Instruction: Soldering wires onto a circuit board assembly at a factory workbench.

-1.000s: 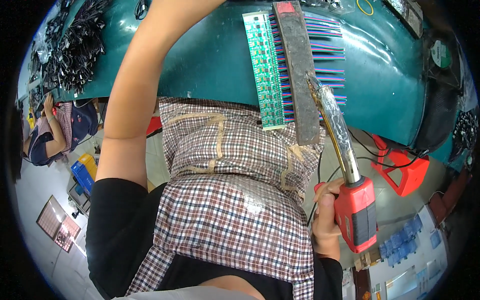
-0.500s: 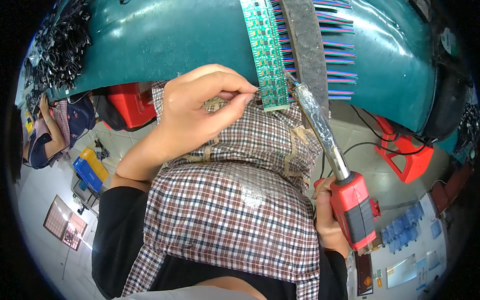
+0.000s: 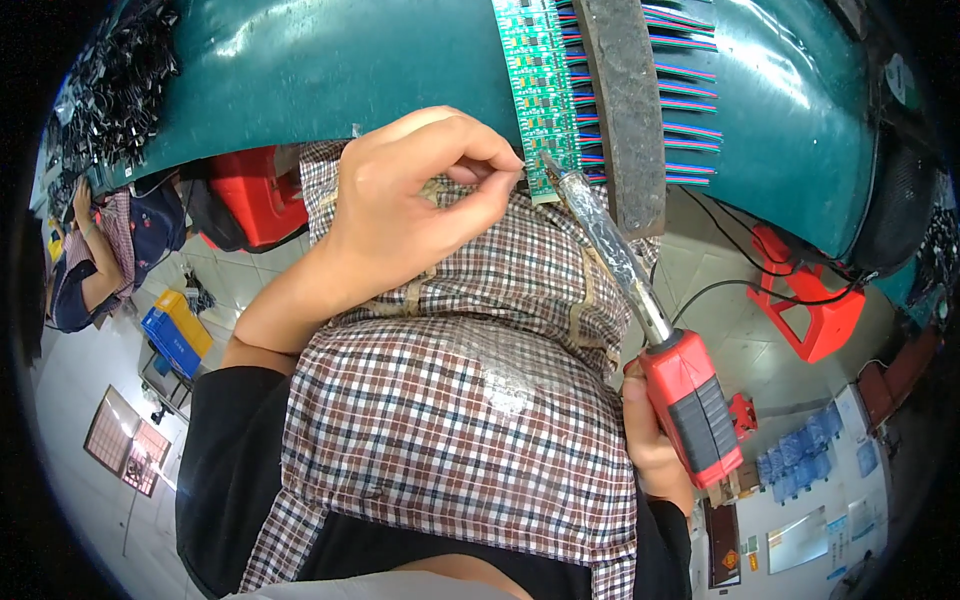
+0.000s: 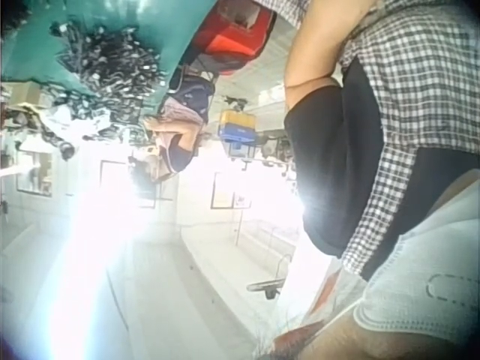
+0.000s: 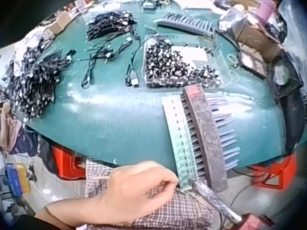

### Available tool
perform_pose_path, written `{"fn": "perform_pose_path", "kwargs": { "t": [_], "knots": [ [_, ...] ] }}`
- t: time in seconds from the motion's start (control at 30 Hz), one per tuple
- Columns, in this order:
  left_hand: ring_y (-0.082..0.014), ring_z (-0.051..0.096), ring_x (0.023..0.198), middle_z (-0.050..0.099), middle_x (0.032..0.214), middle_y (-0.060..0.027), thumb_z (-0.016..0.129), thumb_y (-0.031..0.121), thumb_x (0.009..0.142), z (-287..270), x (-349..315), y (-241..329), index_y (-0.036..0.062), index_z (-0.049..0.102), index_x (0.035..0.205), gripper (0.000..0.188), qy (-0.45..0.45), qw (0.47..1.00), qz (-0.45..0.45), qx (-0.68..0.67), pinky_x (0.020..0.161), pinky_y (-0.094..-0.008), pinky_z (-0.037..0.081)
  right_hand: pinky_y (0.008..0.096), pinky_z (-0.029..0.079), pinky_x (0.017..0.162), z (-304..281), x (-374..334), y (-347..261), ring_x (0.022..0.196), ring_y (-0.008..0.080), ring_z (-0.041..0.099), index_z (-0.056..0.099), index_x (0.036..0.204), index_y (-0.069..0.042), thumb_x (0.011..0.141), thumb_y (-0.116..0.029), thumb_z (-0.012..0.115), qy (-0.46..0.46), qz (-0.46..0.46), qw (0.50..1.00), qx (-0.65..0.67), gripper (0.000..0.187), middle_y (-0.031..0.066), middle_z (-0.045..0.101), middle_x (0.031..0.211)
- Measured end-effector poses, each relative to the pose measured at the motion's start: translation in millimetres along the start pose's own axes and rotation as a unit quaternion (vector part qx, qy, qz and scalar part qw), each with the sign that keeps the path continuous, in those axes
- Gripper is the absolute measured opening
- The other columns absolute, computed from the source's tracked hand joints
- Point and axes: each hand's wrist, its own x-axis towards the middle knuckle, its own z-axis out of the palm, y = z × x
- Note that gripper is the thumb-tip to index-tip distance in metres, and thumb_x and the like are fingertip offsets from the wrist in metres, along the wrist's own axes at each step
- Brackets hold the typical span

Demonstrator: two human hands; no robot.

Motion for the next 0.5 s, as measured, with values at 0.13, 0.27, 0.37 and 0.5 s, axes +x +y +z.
{"fn": "perform_pose_path", "kwargs": {
  "t": [0.13, 0.27, 0.37, 0.5],
  "knots": [
    [-0.0128, 0.069, 0.07, 0.07, 0.081, -0.0052, 0.073, -0.003, 0.075, 0.8, 0.0, 0.1, 0.0031, 0.07, 0.085, 0.012, 0.006, 1.0, 0.001, 0.023, 0.061, -0.0228, 0.056, 0.0312, 0.046, 0.063, 0.1, -2.0, 1.1, 0.068, 0.0154, 0.053, 0.054, 0.11, 0.002, 0.091, 0.001, 0.06, -0.008, 0.026, 1.0, -0.014, 0.02, 0.0081, 0.054, 0.087],
    [-0.0124, 0.069, 0.07, 0.07, 0.08, -0.0048, 0.073, -0.002, 0.075, 1.2, -0.2, 0.9, 0.0035, 0.07, 0.084, 0.012, 0.008, 0.999, -0.001, 0.032, 0.061, -0.0227, 0.056, 0.0309, 0.045, 0.065, 2.8, -1.9, -0.8, 0.071, 0.0156, 0.052, 0.055, 0.106, 0.003, 0.09, 0.005, 0.057, -0.002, 0.058, 0.998, -0.012, 0.017, 0.0086, 0.055, 0.089],
    [-0.0122, 0.069, 0.069, 0.069, 0.079, -0.0046, 0.073, -0.002, 0.075, 1.1, 0.2, 1.1, 0.004, 0.07, 0.084, 0.011, 0.005, 0.999, -0.004, 0.036, 0.061, -0.0226, 0.056, 0.0307, 0.044, 0.065, 4.6, 2.6, -4.3, 0.072, 0.0156, 0.051, 0.055, 0.103, 0.003, 0.089, 0.007, 0.056, -0.009, 0.039, 0.999, -0.021, 0.015, 0.009, 0.055, 0.089],
    [-0.0121, 0.069, 0.069, 0.069, 0.079, -0.0043, 0.073, -0.002, 0.075, 1.4, 0.1, 2.2, 0.0044, 0.07, 0.084, 0.011, 0.009, 0.999, -0.008, 0.038, 0.061, -0.0225, 0.055, 0.0305, 0.044, 0.065, 5.3, 3.9, -3.5, 0.071, 0.0159, 0.051, 0.056, 0.102, 0.003, 0.088, 0.009, 0.055, -0.015, 0.037, 0.999, -0.001, 0.015, 0.0089, 0.054, 0.089]
  ]
}}
